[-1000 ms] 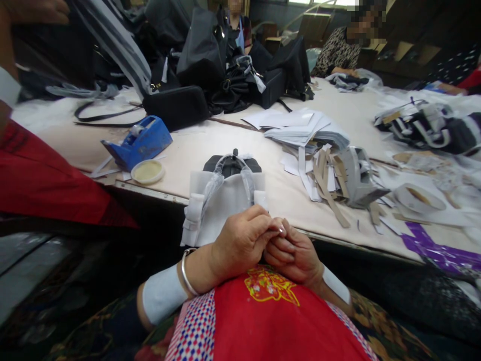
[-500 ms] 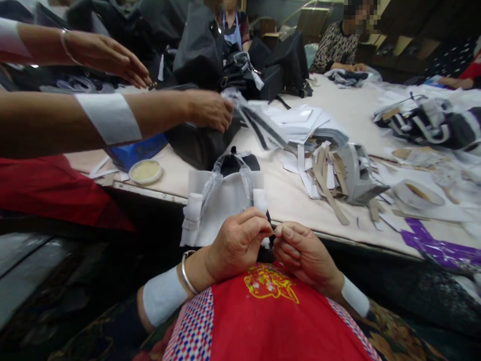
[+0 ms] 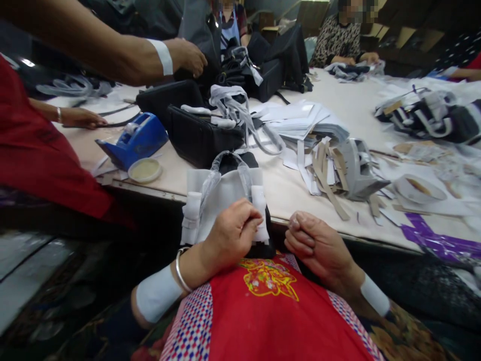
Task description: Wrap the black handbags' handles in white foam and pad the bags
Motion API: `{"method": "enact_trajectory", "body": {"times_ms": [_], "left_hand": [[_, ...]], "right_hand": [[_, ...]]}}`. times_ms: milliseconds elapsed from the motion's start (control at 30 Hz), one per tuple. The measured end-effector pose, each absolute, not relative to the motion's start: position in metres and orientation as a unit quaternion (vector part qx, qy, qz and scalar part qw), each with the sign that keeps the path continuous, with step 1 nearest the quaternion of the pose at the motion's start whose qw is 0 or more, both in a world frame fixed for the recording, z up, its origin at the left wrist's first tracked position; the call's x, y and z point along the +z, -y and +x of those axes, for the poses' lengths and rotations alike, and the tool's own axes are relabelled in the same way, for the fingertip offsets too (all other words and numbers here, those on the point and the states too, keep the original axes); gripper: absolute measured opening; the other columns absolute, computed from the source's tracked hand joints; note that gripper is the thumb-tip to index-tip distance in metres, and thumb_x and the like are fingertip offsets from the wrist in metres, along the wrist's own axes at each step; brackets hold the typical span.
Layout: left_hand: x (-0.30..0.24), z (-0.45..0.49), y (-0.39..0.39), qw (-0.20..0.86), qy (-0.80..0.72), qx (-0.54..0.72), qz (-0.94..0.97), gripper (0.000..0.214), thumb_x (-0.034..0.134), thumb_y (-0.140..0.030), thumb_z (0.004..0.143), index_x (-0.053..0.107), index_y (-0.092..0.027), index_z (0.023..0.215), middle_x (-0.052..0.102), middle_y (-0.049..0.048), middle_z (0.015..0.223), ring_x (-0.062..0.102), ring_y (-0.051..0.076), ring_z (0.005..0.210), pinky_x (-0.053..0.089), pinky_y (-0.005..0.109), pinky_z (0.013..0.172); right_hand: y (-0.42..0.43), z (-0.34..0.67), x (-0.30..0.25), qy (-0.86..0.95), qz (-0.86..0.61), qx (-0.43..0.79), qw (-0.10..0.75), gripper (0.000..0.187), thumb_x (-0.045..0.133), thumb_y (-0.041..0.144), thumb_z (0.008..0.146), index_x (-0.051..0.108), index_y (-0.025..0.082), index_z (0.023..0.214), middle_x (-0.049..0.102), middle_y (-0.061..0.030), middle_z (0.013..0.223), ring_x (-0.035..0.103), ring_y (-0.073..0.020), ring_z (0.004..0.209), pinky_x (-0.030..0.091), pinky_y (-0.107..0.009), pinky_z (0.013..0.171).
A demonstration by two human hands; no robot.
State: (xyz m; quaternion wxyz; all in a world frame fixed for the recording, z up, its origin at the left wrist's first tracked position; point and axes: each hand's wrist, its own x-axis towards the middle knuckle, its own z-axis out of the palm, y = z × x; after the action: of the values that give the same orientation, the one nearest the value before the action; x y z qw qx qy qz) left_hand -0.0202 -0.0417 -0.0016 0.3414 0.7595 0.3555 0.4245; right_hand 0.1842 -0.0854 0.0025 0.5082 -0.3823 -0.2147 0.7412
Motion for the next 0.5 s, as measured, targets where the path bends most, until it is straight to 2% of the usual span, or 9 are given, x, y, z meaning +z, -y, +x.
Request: {"method": "enact_trajectory", "body": {"times_ms": [67,167,233,400,500], "left_hand": [[0.000,-0.013,0.043,0.448,-0.379,0.372,0.719,0.012,0.054,-0.017,0.090,0.064,-0.015,0.084,0.058,0.0016,0.076,0.059,0.012,0.069,0.051,0.026,0.066],[0.004,-0.003,0.046,0.619,-0.402,0.319,0.594,0.021,0.054,-0.026,0.091,0.067,-0.013,0.102,0.062,0.0016,0.077,0.061,0.011,0.064,0.053,0.025,0.062],[0.008,0.002,0.048,0.679,-0.408,0.306,0.528,0.025,0.057,-0.029,0.090,0.069,-0.013,0.105,0.064,0.0012,0.076,0.060,0.010,0.061,0.053,0.024,0.060],[0.007,0.006,0.054,0.701,-0.389,0.311,0.511,0.025,0.067,-0.029,0.084,0.073,-0.014,0.103,0.069,0.0029,0.081,0.060,0.009,0.061,0.052,0.022,0.060],[-0.001,0.007,0.057,0.616,-0.401,0.343,0.585,0.023,0.067,-0.026,0.085,0.075,-0.017,0.104,0.070,0.0039,0.083,0.062,0.012,0.068,0.051,0.023,0.062]], "right_hand": [[0.087,0.181,0.001,0.236,-0.374,0.749,0.493,0.025,0.064,0.033,0.089,0.058,0.016,0.072,0.025,0.0108,0.046,0.019,-0.0041,0.040,0.020,-0.018,0.041],[0.088,0.178,-0.002,0.253,-0.385,0.744,0.483,0.027,0.066,0.036,0.089,0.058,0.016,0.071,0.026,0.0104,0.046,0.018,-0.0039,0.041,0.017,-0.017,0.041],[0.088,0.176,-0.004,0.263,-0.392,0.741,0.477,0.029,0.067,0.037,0.088,0.059,0.016,0.070,0.028,0.0099,0.047,0.019,-0.0038,0.041,0.016,-0.017,0.040],[0.086,0.171,-0.009,0.260,-0.396,0.732,0.489,0.029,0.071,0.038,0.086,0.060,0.016,0.070,0.029,0.0101,0.048,0.018,-0.0032,0.041,0.017,-0.017,0.039],[0.084,0.169,-0.010,0.258,-0.396,0.726,0.501,0.029,0.071,0.039,0.086,0.060,0.016,0.071,0.031,0.0099,0.049,0.019,-0.0030,0.041,0.017,-0.016,0.039]]}}
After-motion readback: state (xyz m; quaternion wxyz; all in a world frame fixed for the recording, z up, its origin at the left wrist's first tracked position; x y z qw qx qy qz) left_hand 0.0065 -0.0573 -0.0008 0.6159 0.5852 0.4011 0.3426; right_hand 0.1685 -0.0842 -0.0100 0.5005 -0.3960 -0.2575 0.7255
